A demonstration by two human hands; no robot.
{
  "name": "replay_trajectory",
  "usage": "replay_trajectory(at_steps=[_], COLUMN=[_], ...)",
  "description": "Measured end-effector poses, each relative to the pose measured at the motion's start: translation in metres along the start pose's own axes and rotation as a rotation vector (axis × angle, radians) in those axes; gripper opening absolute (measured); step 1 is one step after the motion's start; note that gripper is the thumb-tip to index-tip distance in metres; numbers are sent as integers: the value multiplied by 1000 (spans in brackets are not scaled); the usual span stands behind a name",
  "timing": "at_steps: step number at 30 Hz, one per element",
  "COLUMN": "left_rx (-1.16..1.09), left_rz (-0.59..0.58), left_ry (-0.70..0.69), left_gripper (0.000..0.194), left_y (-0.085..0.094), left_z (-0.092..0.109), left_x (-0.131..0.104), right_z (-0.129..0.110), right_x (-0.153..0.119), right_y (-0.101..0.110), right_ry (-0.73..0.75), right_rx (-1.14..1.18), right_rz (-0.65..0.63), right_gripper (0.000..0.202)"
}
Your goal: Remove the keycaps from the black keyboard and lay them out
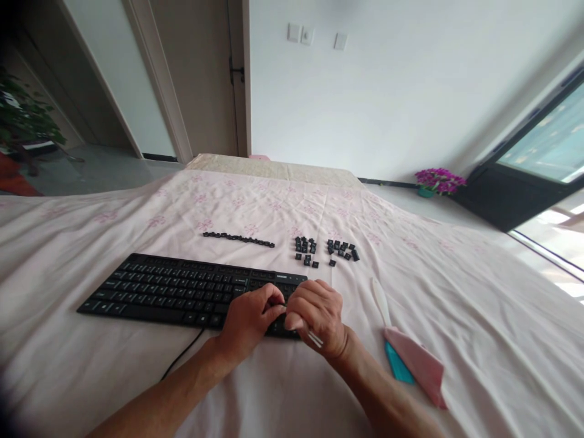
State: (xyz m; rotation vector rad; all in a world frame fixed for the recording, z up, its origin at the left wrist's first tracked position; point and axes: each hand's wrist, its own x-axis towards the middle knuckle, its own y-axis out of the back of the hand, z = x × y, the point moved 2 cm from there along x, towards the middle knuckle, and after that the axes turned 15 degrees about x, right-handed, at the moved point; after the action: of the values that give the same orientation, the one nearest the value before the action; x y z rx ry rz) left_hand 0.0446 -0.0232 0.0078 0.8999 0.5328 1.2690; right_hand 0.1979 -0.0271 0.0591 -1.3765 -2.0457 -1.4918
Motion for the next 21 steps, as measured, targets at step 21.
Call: replay_trajectory(at_steps=[21], left_rx=[-69], left_rz=[71], left_ry=[-27], left_gripper=[16], left_y=[-4], left_z=[-4], left_x=[-1], right_z=[-59], right_x=[-51], right_y=[25], right_ry=[-29], right_rx=[301], right_rz=[-292], right_gripper=[43])
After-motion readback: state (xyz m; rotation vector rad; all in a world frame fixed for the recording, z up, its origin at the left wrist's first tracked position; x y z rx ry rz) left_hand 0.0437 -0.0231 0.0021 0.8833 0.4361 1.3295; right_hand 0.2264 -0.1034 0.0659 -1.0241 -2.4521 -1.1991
